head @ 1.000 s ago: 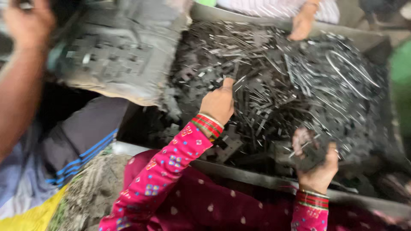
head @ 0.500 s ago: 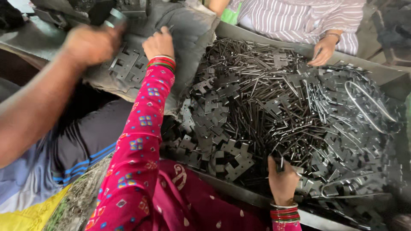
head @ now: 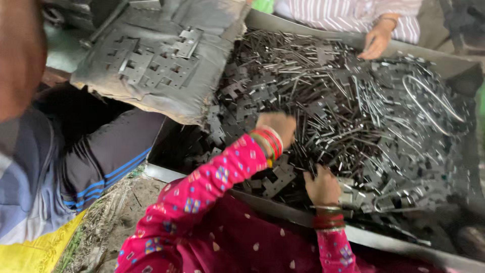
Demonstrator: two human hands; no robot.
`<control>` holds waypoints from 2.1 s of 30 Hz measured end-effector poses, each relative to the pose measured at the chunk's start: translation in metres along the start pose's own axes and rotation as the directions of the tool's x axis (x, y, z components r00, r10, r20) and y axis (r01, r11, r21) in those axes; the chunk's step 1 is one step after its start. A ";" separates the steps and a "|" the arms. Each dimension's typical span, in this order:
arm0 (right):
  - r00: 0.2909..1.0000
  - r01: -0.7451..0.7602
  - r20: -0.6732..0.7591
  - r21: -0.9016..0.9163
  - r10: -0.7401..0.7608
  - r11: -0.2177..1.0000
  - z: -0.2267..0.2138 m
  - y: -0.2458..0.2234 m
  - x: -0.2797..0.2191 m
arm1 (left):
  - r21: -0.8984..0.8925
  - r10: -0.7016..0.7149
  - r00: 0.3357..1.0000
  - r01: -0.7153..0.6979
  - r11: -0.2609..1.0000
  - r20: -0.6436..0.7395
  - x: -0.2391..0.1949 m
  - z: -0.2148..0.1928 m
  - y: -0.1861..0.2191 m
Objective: The person sorts various metal hinges and pins by hand from a large bin into a separate pile on a padded surface.
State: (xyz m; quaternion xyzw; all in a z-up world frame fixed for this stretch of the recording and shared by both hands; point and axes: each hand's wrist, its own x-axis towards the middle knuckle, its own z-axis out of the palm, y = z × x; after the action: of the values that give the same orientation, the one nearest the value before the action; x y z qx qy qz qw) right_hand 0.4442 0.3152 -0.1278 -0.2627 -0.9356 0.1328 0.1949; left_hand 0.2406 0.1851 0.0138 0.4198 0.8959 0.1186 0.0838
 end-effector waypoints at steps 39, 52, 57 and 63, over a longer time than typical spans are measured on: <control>0.699 -0.488 0.580 0.814 0.418 -0.315 -0.101 -0.016 -0.032 | -0.991 0.112 0.993 0.045 -0.129 0.030 -0.030 0.032 0.021; 0.890 -0.455 0.174 0.266 0.422 0.850 -0.083 0.019 -0.037 | -0.690 0.176 0.931 -0.357 0.630 -0.321 -0.068 0.075 0.056; 0.978 -0.201 -0.119 -0.300 0.172 0.933 -0.041 0.073 -0.027 | -0.481 0.150 0.896 -0.358 0.800 -0.417 -0.063 0.034 0.047; 0.967 -0.235 -0.004 -0.391 0.254 0.890 -0.056 0.066 -0.027 | 0.017 0.040 0.854 -0.037 0.999 -0.519 -0.037 -0.016 -0.006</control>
State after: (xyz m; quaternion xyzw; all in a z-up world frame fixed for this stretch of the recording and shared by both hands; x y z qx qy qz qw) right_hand 0.5190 0.3631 -0.1097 -0.4086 -0.9070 -0.0256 0.0983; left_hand 0.2554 0.1508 0.0292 0.3904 0.8772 0.2262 -0.1643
